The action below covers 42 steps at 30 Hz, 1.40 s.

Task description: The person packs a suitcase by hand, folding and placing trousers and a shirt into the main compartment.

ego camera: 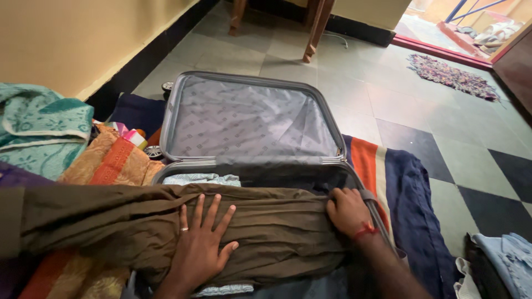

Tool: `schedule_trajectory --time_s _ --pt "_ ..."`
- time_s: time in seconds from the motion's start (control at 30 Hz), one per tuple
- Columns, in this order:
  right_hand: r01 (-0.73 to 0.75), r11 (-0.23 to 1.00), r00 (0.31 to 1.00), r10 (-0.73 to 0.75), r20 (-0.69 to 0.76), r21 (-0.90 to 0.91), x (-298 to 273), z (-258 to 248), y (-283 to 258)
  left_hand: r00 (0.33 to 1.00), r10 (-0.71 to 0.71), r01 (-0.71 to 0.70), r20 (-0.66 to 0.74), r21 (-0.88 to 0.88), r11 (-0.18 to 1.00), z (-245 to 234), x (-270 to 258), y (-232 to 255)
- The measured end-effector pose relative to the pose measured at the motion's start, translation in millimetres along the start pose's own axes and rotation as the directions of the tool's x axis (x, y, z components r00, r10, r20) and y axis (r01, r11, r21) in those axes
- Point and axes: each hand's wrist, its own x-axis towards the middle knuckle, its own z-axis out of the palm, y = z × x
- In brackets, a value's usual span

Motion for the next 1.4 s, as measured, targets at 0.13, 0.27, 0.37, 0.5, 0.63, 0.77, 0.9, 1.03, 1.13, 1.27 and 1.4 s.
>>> schedule_trajectory --time_s 0.13,0.27,0.37,0.5,0.63,0.77,0.9,1.03,1.13,1.27,1.4 --pt "0.105 0.994 0.989 -0.105 0.103 0.005 7 -40 -7 1.0 -0.001 0.001 -0.002 0.013 1.0 8 0 -2" --pt "0.0 0.996 0.999 0.005 0.054 -0.084 -4 -73 -23 1.0 -0.006 0.006 -0.006 0.061 0.998 15 5 -5" --pt "0.108 0.953 0.994 -0.107 0.02 -0.282 -7 -80 -41 0.999 -0.025 0.022 0.041 0.08 0.997 10 6 -1" --pt "0.347 0.934 0.921 -0.322 -0.22 0.086 -26 -54 -81 0.849 -0.315 0.198 0.423 0.299 0.934 9 29 2" --pt "0.313 0.938 0.948 -0.318 0.008 0.15 -39 -15 -112 0.993 -0.081 0.062 0.087 0.204 0.977 16 28 -12" --pt "0.186 0.979 0.981 -0.19 0.049 0.081 -52 0 -80 0.996 0.024 -0.006 -0.082 0.219 0.976 41 21 -34" --pt "0.0 0.997 1.0 -0.001 0.013 0.08 -55 -2 -62 0.961 0.114 -0.057 -0.253 0.221 0.974 44 29 -34" --pt "0.147 0.989 0.986 -0.147 -0.075 -0.007 -49 -16 -104 0.992 -0.044 0.015 0.115 0.24 0.971 22 38 -11" --pt "0.363 0.92 0.931 -0.364 -0.022 0.145 -50 -12 -152 0.993 0.098 -0.104 0.069 0.076 0.992 21 40 7" --pt "0.385 0.906 0.916 -0.399 0.05 0.176 -50 15 -153 0.999 0.031 -0.032 0.039 0.017 0.999 15 25 -4" --pt "0.177 0.979 0.984 -0.178 0.004 -0.097 -47 38 -93 0.998 0.008 -0.008 0.056 -0.006 1.0 9 23 -6"
